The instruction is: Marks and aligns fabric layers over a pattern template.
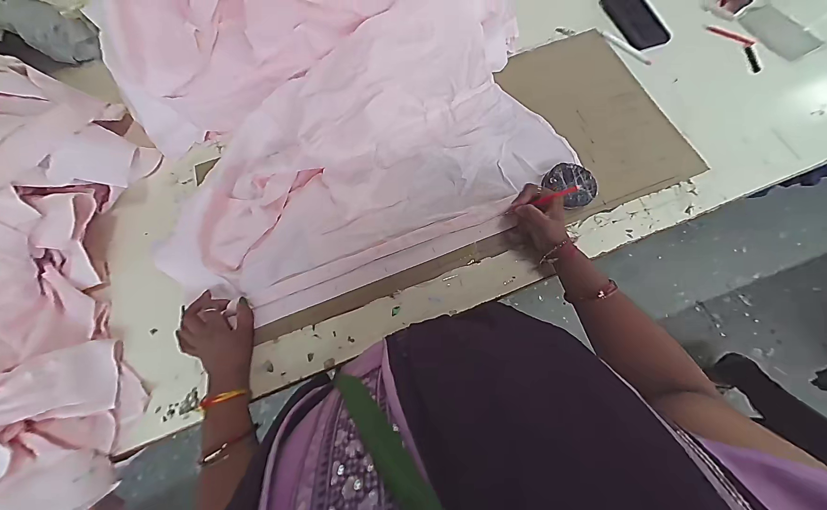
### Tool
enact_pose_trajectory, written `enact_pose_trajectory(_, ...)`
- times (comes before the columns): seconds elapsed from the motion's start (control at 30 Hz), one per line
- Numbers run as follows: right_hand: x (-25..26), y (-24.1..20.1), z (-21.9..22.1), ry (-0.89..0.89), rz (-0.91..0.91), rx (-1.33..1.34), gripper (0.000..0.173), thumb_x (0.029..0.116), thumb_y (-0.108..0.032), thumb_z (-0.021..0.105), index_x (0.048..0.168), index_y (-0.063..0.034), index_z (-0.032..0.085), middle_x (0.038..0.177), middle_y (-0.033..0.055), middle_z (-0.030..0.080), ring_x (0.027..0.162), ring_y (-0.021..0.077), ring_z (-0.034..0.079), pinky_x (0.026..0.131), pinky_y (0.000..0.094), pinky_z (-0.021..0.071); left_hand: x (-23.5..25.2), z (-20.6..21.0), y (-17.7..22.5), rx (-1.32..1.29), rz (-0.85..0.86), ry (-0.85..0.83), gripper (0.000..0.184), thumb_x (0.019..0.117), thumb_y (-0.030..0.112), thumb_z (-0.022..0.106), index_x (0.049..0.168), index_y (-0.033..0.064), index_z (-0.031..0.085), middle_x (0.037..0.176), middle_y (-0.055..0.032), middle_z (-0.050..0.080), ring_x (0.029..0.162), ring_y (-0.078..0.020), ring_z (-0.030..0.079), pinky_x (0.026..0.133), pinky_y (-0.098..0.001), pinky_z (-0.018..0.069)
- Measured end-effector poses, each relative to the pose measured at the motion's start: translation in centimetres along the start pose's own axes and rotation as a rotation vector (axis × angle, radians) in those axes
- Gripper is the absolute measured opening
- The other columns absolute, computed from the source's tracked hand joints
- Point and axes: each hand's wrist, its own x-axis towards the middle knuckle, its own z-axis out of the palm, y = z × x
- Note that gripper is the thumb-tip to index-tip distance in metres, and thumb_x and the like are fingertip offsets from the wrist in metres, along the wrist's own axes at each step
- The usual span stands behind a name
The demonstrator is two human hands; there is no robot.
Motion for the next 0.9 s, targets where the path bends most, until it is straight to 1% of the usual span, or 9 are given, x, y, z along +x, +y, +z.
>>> enact_pose_trajectory(0.07, -1.1, -0.8, -1.9, 0.081, 0.032, -0.128, 0.011, 0.0864, -0.002, 0.056, 0.089, -0.0131, 0.054, 0.075, -0.0140, 0.061, 0.063, -0.0077, 0.057, 0.059, 0.0126, 0.0503, -0.1, 0.1, 0.1, -0.009, 0.007, 0.003, 0.051, 0.0989, 0.036, 0.055, 0.119, -0.0109, 0.062, 0.142, -0.0376, 0.049, 0.132, -0.0590, 0.045, 0.108, -0.0737, 0.0272)
enact_pose_trajectory(0.1, -1.6, -0.5, -2.9, 0.085, 0.008, -0.223, 0.005, 0.0850, -0.004, 0.058, 0.088, -0.0079, 0.057, 0.075, -0.0115, 0.060, 0.062, -0.0082, 0.055, 0.057, 0.0116, 0.0477, -0.1, 0.1, 0.1, -0.010, 0.006, 0.003, 0.052, 0.0990, 0.036, 0.055, 0.120, -0.0110, 0.062, 0.142, -0.0378, 0.049, 0.131, -0.0592, 0.045, 0.108, -0.0736, 0.0274)
enact_pose_trajectory(0.17, -2.1, 0.3, -4.0, 0.053, -0.040, -0.376, 0.009, 0.0841, -0.008, 0.061, 0.088, -0.0004, 0.060, 0.072, -0.0067, 0.058, 0.058, -0.0075, 0.049, 0.055, 0.0119, 0.0424, 0.0, 0.1, 0.1, -0.004, -0.002, -0.001, 0.053, 0.0993, 0.037, 0.054, 0.121, -0.0106, 0.062, 0.143, -0.0370, 0.048, 0.132, -0.0583, 0.045, 0.108, -0.0728, 0.0279)
enact_pose_trajectory(0.37, -2.1, 0.3, -3.8, 0.052, -0.047, -0.496, 0.013, 0.0849, -0.014, 0.059, 0.089, -0.0019, 0.061, 0.073, -0.0023, 0.058, 0.058, -0.0034, 0.048, 0.055, 0.0157, 0.0414, 0.1, 0.0, 0.2, 0.014, -0.022, -0.022, 0.052, 0.0996, 0.037, 0.053, 0.120, -0.0104, 0.063, 0.145, -0.0371, 0.046, 0.133, -0.0583, 0.043, 0.108, -0.0733, 0.0272)
enact_pose_trajectory(0.47, -2.5, 0.0, -3.8, 0.077, -0.070, -0.512, 0.015, 0.0867, -0.012, 0.060, 0.088, 0.0026, 0.062, 0.080, 0.0039, 0.060, 0.064, 0.0007, 0.052, 0.060, 0.0188, 0.0452, 0.0, 0.2, -0.2, 0.021, -0.003, -0.019, 0.054, 0.0999, 0.039, 0.052, 0.117, -0.0105, 0.063, 0.146, -0.0357, 0.046, 0.135, -0.0573, 0.043, 0.108, -0.0726, 0.0275)
enact_pose_trajectory(0.67, -2.4, -0.3, -3.6, 0.035, -0.096, -0.676, 0.020, 0.0854, -0.012, 0.060, 0.090, 0.0074, 0.063, 0.080, 0.0178, 0.064, 0.069, 0.0247, 0.060, 0.064, 0.0442, 0.0495, -0.1, 0.0, -0.1, 0.018, 0.024, -0.017, 0.052, 0.0998, 0.037, 0.052, 0.114, -0.0110, 0.064, 0.145, -0.0361, 0.048, 0.132, -0.0588, 0.045, 0.107, -0.0729, 0.0292)
enact_pose_trajectory(0.77, -2.3, -0.5, -3.4, 0.028, -0.070, -0.705, 0.020, 0.0870, -0.011, 0.060, 0.093, 0.0074, 0.063, 0.079, 0.0177, 0.063, 0.065, 0.0246, 0.059, 0.061, 0.0435, 0.0494, -0.1, -0.1, -0.1, 0.007, 0.027, -0.020, 0.053, 0.0996, 0.038, 0.051, 0.115, -0.0114, 0.064, 0.144, -0.0370, 0.048, 0.132, -0.0593, 0.044, 0.107, -0.0733, 0.0281)
enact_pose_trajectory(0.83, -2.3, -0.4, -3.5, 0.017, -0.060, -0.698, 0.020, 0.0877, -0.009, 0.061, 0.095, 0.0089, 0.063, 0.082, 0.0205, 0.064, 0.069, 0.0280, 0.061, 0.064, 0.0469, 0.0511, -0.1, 0.0, -0.1, 0.012, 0.020, -0.017, 0.054, 0.0999, 0.040, 0.050, 0.116, -0.0100, 0.064, 0.144, -0.0359, 0.048, 0.132, -0.0581, 0.045, 0.108, -0.0722, 0.0278)
enact_pose_trajectory(0.9, -2.4, 0.0, -3.7, 0.026, -0.078, -0.690, 0.017, 0.0847, -0.009, 0.060, 0.088, 0.0070, 0.061, 0.078, 0.0169, 0.062, 0.066, 0.0226, 0.058, 0.061, 0.0410, 0.0491, -0.1, 0.0, 0.0, 0.011, 0.013, -0.021, 0.054, 0.0996, 0.040, 0.050, 0.116, -0.0099, 0.064, 0.145, -0.0361, 0.047, 0.133, -0.0579, 0.044, 0.108, -0.0726, 0.0268)
